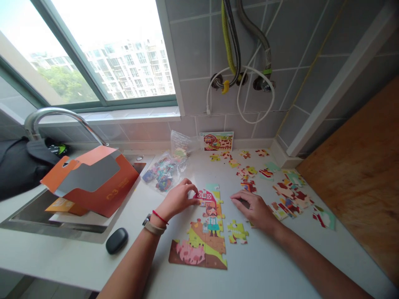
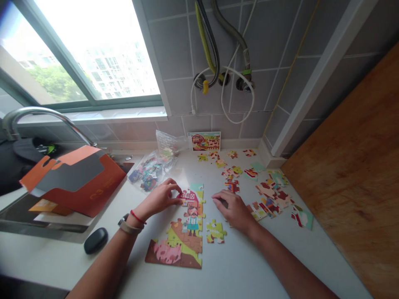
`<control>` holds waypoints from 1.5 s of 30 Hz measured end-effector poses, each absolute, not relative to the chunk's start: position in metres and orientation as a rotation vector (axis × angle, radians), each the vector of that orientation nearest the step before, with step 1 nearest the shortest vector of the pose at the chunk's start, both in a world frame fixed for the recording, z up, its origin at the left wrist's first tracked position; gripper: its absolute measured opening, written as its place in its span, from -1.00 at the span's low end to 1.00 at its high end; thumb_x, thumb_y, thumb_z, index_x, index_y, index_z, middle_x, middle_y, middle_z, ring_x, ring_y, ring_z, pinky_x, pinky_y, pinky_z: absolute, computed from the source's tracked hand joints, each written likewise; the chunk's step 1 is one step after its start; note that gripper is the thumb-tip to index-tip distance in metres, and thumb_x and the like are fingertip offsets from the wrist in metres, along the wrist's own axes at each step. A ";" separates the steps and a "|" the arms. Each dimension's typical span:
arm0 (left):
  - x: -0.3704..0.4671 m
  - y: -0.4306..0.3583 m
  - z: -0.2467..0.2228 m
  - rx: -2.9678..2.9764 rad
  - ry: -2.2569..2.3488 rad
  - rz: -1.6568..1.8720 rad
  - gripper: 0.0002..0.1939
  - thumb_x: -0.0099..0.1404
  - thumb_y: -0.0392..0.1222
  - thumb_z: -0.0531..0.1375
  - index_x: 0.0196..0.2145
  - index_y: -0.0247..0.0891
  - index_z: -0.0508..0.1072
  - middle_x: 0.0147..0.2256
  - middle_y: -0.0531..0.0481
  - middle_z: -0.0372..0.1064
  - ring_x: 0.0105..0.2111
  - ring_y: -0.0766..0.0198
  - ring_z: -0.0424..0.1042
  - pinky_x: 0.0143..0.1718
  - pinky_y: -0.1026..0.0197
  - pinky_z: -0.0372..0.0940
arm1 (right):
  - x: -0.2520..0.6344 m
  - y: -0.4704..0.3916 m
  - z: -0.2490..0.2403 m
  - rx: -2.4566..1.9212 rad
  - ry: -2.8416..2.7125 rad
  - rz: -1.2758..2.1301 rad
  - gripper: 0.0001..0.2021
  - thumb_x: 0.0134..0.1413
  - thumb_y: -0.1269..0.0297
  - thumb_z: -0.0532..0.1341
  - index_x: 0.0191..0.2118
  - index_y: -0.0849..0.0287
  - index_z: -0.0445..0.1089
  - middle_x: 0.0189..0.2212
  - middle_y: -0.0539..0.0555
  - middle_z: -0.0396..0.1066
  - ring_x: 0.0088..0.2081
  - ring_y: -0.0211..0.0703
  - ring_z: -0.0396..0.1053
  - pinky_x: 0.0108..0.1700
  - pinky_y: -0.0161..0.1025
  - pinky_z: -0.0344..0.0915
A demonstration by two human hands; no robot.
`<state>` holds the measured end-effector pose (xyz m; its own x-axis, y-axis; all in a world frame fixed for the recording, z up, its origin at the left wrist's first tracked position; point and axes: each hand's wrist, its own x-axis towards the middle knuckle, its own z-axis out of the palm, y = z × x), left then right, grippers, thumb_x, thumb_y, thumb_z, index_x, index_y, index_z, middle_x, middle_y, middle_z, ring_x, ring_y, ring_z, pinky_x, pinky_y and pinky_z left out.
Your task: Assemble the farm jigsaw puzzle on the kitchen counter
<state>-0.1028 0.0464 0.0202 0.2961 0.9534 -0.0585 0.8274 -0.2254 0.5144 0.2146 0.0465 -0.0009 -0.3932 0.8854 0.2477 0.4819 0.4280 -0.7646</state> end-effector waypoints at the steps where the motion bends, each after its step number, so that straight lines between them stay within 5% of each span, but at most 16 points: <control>1: -0.103 0.046 0.020 2.121 1.586 0.378 -0.73 0.27 -0.01 0.45 -0.13 -0.11 0.61 -0.02 -0.02 0.38 -0.29 0.23 0.50 -0.18 0.16 0.38 | 0.215 0.046 -0.001 -1.152 -2.033 0.796 -0.75 0.33 0.15 0.19 -0.20 0.11 0.61 -0.25 0.12 0.62 -0.18 -0.04 0.56 -0.06 -0.14 0.44; 10: -0.098 0.046 0.027 2.217 1.403 0.488 -0.72 0.27 -0.16 0.47 -0.06 -0.12 0.64 -0.04 -0.04 0.46 -0.13 0.16 0.53 0.00 0.16 0.38 | 0.214 0.046 0.000 -1.164 -2.028 0.792 -0.75 0.32 0.13 0.21 -0.21 0.10 0.61 -0.24 0.12 0.63 -0.18 -0.03 0.56 -0.06 -0.14 0.46; 25: -0.095 0.047 0.024 2.340 1.379 0.336 -0.68 0.27 -0.06 0.47 -0.01 0.00 0.69 -0.06 -0.11 0.47 -0.08 0.05 0.51 0.05 0.07 0.36 | 0.213 0.044 0.002 -1.177 -2.069 0.770 -0.75 0.33 0.11 0.22 -0.22 0.09 0.62 -0.26 0.11 0.63 -0.20 -0.03 0.56 -0.08 -0.14 0.46; 36: -0.110 0.051 0.017 2.340 1.425 0.601 -0.71 0.35 -0.07 0.40 0.01 -0.10 0.66 0.10 -0.17 0.45 0.06 -0.01 0.50 0.16 0.03 0.34 | 0.214 0.044 0.001 -1.181 -2.073 0.764 -0.72 0.33 0.05 0.24 -0.19 0.12 0.63 -0.23 0.15 0.63 -0.16 0.01 0.56 -0.07 -0.14 0.47; 45: -0.101 0.047 0.016 2.350 1.379 0.460 -0.63 0.18 -0.02 0.52 -0.04 -0.01 0.70 0.15 -0.18 0.42 0.15 -0.12 0.42 0.24 -0.05 0.27 | 0.215 0.042 0.003 -1.139 -2.209 0.635 -0.72 0.38 0.11 0.18 -0.12 0.10 0.61 -0.15 0.20 0.60 -0.05 0.07 0.53 0.08 0.02 0.45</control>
